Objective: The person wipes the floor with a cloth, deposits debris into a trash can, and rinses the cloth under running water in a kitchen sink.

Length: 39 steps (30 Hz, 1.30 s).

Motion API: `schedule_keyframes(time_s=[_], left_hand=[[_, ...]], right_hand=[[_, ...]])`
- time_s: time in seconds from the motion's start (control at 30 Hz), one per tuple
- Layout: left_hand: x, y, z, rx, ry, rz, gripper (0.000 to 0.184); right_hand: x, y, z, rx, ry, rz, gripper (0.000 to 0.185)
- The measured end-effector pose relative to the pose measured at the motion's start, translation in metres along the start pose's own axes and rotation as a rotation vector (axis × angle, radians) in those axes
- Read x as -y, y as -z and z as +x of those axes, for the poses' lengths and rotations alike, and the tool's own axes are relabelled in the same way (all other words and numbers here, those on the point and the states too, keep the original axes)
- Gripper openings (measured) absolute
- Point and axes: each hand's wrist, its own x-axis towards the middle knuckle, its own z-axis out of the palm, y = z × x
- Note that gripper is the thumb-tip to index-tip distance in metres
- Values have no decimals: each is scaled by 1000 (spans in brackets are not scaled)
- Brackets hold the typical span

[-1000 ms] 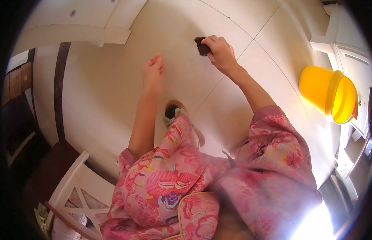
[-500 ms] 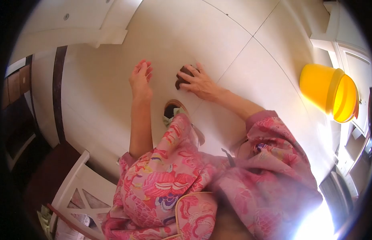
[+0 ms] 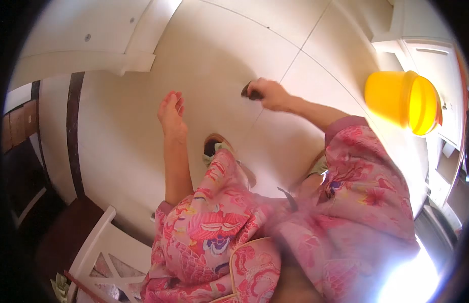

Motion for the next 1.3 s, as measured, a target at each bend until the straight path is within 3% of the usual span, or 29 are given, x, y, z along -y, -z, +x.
schedule_keyframes(time_s=[0.03,0.1,0.23,0.3,0.37,0.53,0.57,0.63,0.7,0.77,0.83,0.9,1.0,1.07,1.17,1.23,1.3], left_hand=[[-1,-6,2,31,-22,10,22],[-4,-20,3,79,-46,8,22],[-47,-65,-3,257,-231,225,28],[-66,-92,-13,311,-235,127,31],[-86,-118,-26,431,-284,232,36],[-125,-186,-96,637,-434,408,33],[-125,-200,-99,646,-449,415,33],[-123,-234,-103,864,-580,556,26],[-120,-282,-157,1029,-677,619,21],[-109,-325,-187,1198,-746,904,23],[-91,-364,-232,1318,-949,1007,26],[-66,-403,-267,1417,-891,1063,31],[-14,-463,-294,1498,-578,890,33],[0,-482,-320,1498,-325,813,29],[45,-515,-330,1412,-132,617,25],[78,-538,-314,1436,-304,640,26],[86,-542,-320,1272,-485,629,21]], right_hand=[[-7,17,-4,-28,-220,354,26],[22,88,-19,102,-570,701,31],[57,177,-79,-21,-638,787,32],[87,222,-125,-155,-668,755,30],[104,254,-174,-356,-629,731,32],[127,300,-278,-962,-629,359,32],[145,306,-283,-1007,-742,312,31],[117,302,-303,-1063,-737,121,30],[78,297,-318,-1010,-567,-459,31],[59,285,-310,-950,-615,-773,32],[54,276,-295,-832,-826,-852,36],[37,273,-286,-807,-896,-892,43],[14,280,-286,-1052,-777,-1121,31],[13,285,-287,-1193,-951,-605,28],[3,283,-294,-1374,-741,-730,28],[15,293,-297,-1269,-822,-168,31],[0,285,-296,-1432,-717,-447,33]])
